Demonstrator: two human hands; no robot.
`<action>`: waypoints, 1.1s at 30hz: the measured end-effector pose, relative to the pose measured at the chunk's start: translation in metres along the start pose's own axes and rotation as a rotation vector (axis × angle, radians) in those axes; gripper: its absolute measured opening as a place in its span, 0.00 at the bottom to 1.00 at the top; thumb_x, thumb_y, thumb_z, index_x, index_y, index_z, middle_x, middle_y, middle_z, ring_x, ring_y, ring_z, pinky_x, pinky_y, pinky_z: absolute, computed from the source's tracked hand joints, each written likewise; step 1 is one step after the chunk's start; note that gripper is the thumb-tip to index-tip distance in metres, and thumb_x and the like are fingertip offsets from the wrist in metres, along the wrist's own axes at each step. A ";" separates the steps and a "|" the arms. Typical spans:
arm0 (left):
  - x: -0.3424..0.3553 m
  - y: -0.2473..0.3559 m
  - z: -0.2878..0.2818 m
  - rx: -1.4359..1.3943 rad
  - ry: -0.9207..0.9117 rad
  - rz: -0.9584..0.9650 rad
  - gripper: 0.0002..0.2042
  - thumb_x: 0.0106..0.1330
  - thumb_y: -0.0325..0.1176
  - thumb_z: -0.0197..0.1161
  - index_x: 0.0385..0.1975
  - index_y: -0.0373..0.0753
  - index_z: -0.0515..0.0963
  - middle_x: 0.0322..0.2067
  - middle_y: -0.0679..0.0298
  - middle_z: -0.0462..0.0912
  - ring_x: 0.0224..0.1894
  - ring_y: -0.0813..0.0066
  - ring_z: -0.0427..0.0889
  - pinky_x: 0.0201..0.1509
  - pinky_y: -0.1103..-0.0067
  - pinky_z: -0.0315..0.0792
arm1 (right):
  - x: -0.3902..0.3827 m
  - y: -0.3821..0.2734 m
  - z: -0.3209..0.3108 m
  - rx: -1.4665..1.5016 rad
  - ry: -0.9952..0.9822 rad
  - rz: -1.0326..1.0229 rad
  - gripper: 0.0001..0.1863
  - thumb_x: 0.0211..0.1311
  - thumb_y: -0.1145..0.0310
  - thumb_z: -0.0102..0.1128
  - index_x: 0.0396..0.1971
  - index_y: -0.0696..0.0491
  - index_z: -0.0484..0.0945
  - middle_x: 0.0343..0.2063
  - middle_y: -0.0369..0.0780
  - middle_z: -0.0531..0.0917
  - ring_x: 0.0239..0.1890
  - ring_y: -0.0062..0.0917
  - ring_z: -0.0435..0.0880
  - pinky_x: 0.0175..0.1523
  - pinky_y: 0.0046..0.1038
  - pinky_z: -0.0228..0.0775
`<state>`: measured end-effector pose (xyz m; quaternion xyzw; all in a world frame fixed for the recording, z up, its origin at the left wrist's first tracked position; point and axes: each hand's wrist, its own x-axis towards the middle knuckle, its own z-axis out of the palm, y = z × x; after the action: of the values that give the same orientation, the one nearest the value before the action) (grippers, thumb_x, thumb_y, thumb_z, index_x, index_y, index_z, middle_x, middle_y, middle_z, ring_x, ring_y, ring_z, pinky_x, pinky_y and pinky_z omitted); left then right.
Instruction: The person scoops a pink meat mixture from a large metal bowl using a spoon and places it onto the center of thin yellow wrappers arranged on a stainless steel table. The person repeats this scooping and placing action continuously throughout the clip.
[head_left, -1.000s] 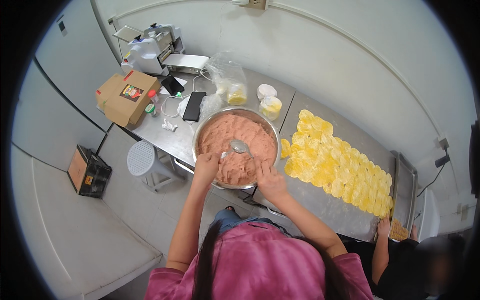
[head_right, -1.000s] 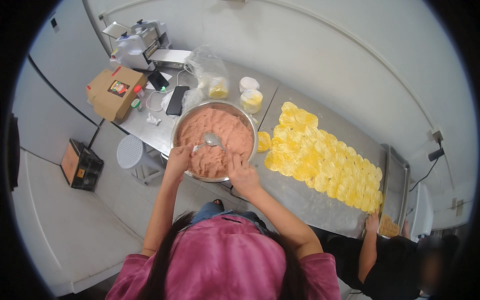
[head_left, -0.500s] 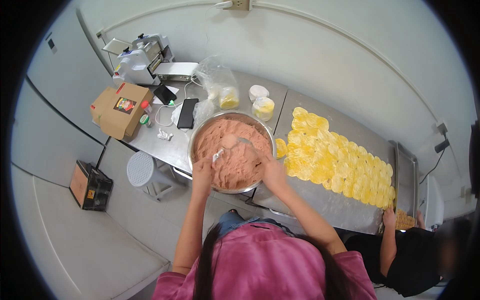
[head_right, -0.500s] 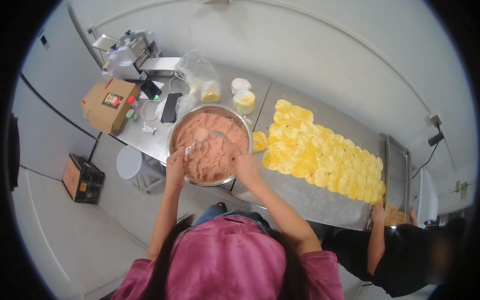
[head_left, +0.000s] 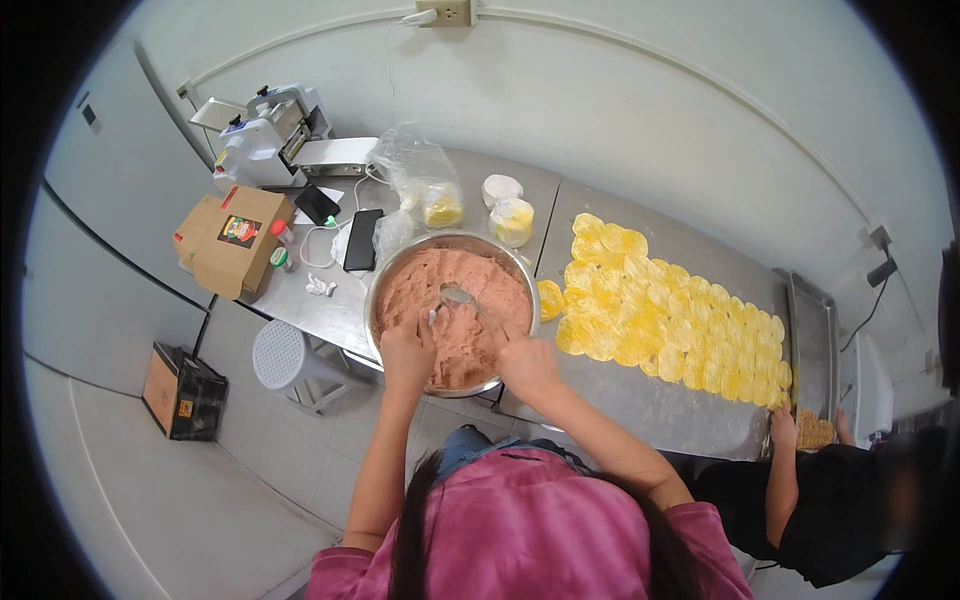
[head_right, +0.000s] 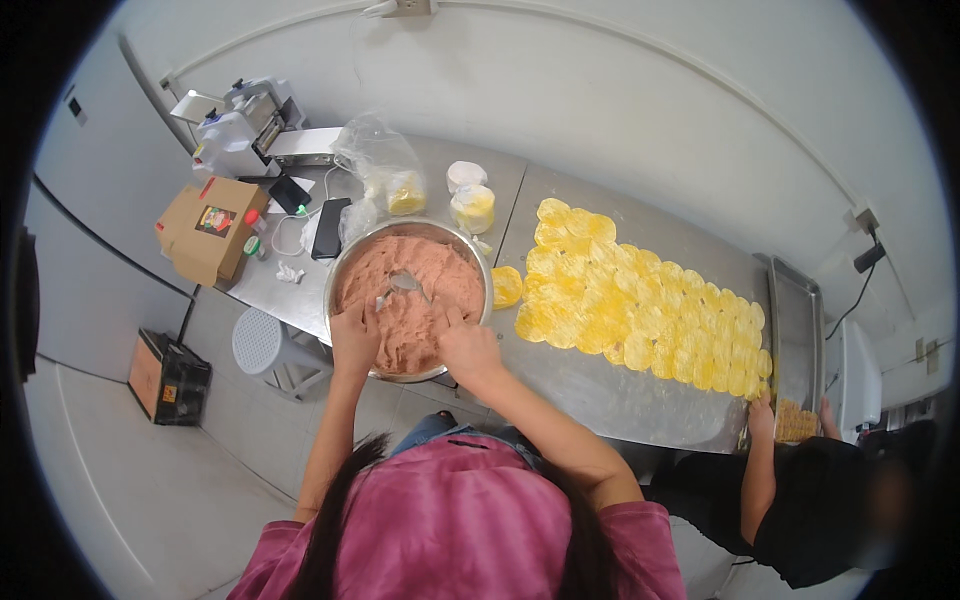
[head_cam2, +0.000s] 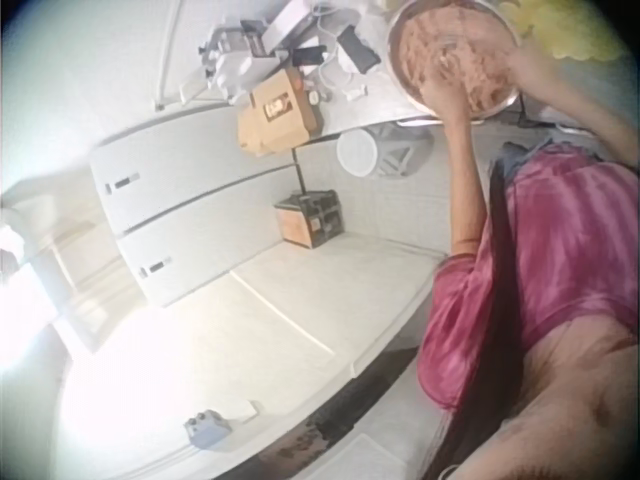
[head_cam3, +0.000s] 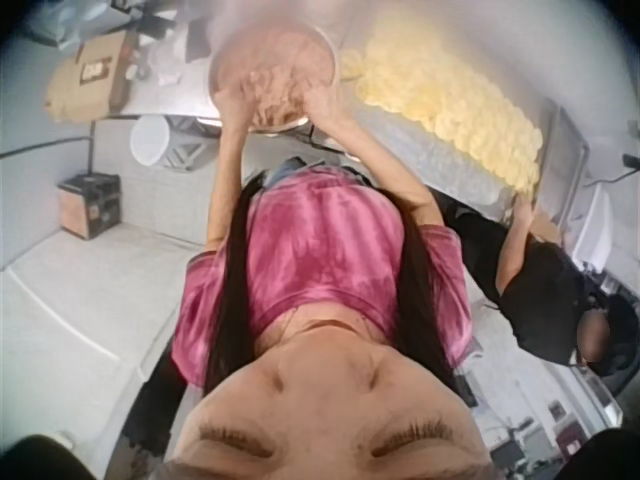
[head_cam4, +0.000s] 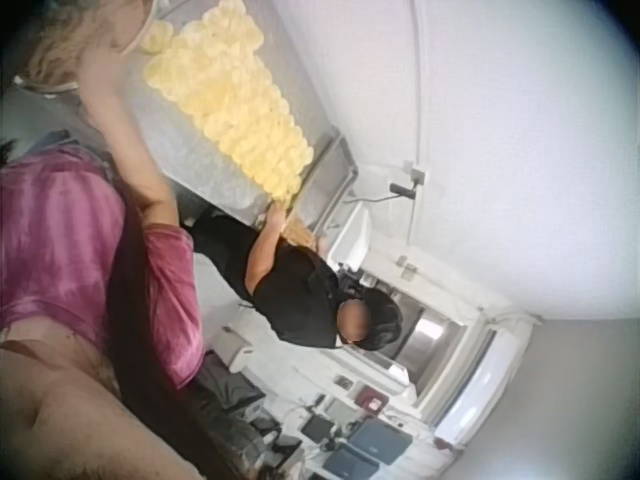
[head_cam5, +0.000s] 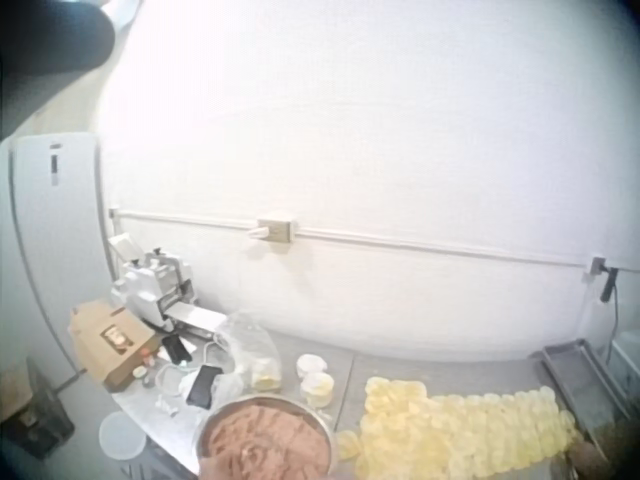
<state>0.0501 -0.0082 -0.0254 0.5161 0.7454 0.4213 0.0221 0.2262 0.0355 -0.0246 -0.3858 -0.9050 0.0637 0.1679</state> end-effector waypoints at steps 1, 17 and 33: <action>-0.002 -0.001 -0.001 0.025 -0.003 0.006 0.13 0.60 0.33 0.54 0.16 0.32 0.72 0.12 0.47 0.71 0.16 0.49 0.72 0.20 0.64 0.65 | 0.001 0.003 -0.005 0.000 -0.052 0.014 0.22 0.49 0.75 0.46 0.49 0.59 0.65 0.36 0.48 0.76 0.21 0.37 0.79 0.23 0.36 0.71; -0.010 0.037 0.023 0.338 -0.173 0.270 0.13 0.61 0.35 0.51 0.16 0.38 0.69 0.10 0.51 0.70 0.14 0.51 0.73 0.19 0.63 0.66 | 0.003 0.075 -0.016 1.021 -0.410 0.511 0.12 0.55 0.70 0.51 0.37 0.59 0.77 0.11 0.35 0.69 0.10 0.19 0.66 0.14 0.23 0.54; -0.032 0.026 0.045 0.429 -0.289 0.130 0.09 0.58 0.31 0.52 0.26 0.32 0.77 0.21 0.47 0.75 0.25 0.48 0.75 0.29 0.63 0.67 | -0.196 0.238 -0.153 0.360 0.917 0.888 0.12 0.58 0.73 0.52 0.41 0.59 0.77 0.24 0.36 0.80 0.23 0.14 0.72 0.27 0.19 0.63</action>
<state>0.1059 -0.0034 -0.0499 0.6106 0.7720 0.1762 -0.0089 0.5682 0.0573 0.0105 -0.6760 -0.4722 0.1063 0.5557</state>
